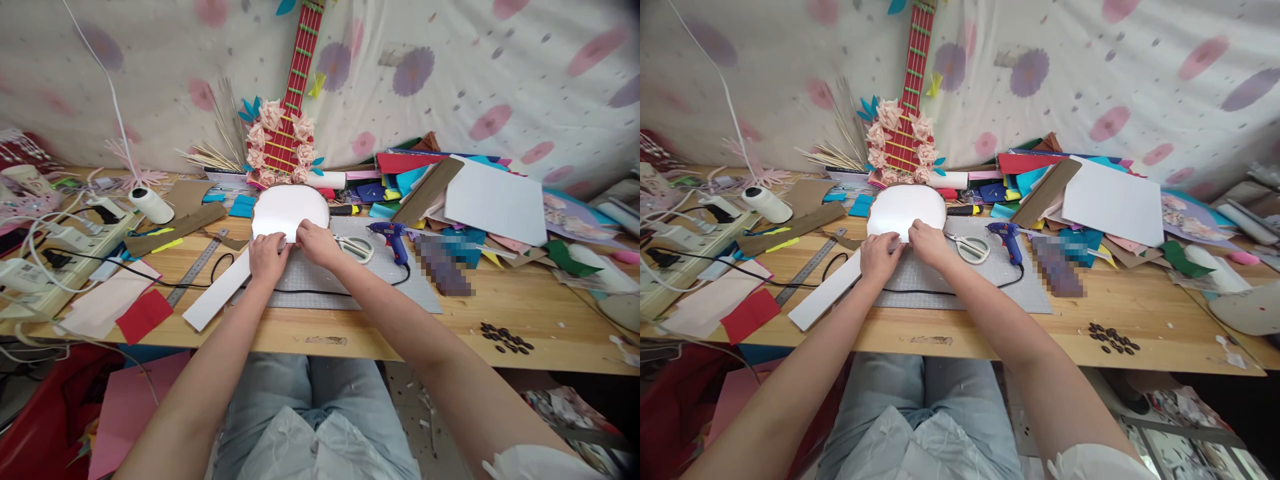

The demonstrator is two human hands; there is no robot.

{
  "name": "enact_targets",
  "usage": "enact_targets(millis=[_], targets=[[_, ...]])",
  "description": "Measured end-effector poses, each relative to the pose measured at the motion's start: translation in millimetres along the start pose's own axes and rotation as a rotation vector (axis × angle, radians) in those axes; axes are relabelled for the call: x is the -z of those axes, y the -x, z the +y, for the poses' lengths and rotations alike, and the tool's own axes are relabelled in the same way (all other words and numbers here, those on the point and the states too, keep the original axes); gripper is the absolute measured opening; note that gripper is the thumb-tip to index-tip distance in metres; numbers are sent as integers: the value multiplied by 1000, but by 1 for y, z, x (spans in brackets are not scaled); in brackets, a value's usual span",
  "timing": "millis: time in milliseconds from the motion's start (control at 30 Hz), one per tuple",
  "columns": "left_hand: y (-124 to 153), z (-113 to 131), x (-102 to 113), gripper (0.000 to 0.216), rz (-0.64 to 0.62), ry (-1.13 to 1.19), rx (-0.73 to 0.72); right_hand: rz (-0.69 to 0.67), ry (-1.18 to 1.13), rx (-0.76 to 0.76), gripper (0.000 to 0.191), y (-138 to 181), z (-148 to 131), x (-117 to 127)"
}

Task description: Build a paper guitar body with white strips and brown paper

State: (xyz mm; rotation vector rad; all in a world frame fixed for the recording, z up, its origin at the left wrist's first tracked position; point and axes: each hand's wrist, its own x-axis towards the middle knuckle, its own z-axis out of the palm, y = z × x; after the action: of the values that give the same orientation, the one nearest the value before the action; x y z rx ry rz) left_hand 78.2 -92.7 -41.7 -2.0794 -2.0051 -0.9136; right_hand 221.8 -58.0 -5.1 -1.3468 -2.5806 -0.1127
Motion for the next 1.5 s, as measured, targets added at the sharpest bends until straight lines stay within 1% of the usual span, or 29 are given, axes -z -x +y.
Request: enact_targets(millis=[133, 233, 367, 433, 567, 700, 767, 833, 900, 933, 1000, 1133, 1300, 1433, 1500], targets=[[-1, 1, -1, 24, 8, 9, 13, 10, -7, -8, 13, -2, 0, -2], [-2, 2, -1, 23, 14, 24, 22, 64, -28, -12, 11, -3, 1, -6], [-2, 4, 0, 23, 19, 29, 31, 121, -75, 18, 11, -3, 6, -13], [-2, 5, 0, 22, 21, 27, 35, 139, -136, 7, 11, -3, 10, -16], [-2, 5, -1, 21, 30, 30, 40, 178, -335, -26, 12, 0, 24, -20], [-6, 4, -2, 20, 35, 63, 90, 260, -443, 41, 15, 13, 40, -26], [-7, 4, -3, 20, 36, 79, 112, 282, -441, 92, 21, 20, 45, -30], [-8, 4, -3, 19, 38, 93, 122, 275, -419, 114, 34, 24, 47, -35], [-8, 4, -3, 20, 45, 102, 136, 264, -393, 96, 43, 24, 47, -39], [-7, 5, -2, 21, 47, 103, 142, 264, -383, 76, 43, 24, 46, -40], [-7, 6, -2, 25, 46, 92, 134, 268, -373, 37, 39, 21, 44, -40], [-7, 9, -2, 39, 19, 30, 99, 267, -364, -11, 31, 18, 42, -39], [-12, 14, -2, 32, 1, -9, 120, 246, -369, -28, 28, 17, 44, -39], [-15, 17, -2, 33, -17, -1, 131, 243, -440, -32, 23, 16, 46, -40], [-14, 18, -3, 31, -8, -14, 110, 240, -478, -45, 19, 15, 46, -39]])
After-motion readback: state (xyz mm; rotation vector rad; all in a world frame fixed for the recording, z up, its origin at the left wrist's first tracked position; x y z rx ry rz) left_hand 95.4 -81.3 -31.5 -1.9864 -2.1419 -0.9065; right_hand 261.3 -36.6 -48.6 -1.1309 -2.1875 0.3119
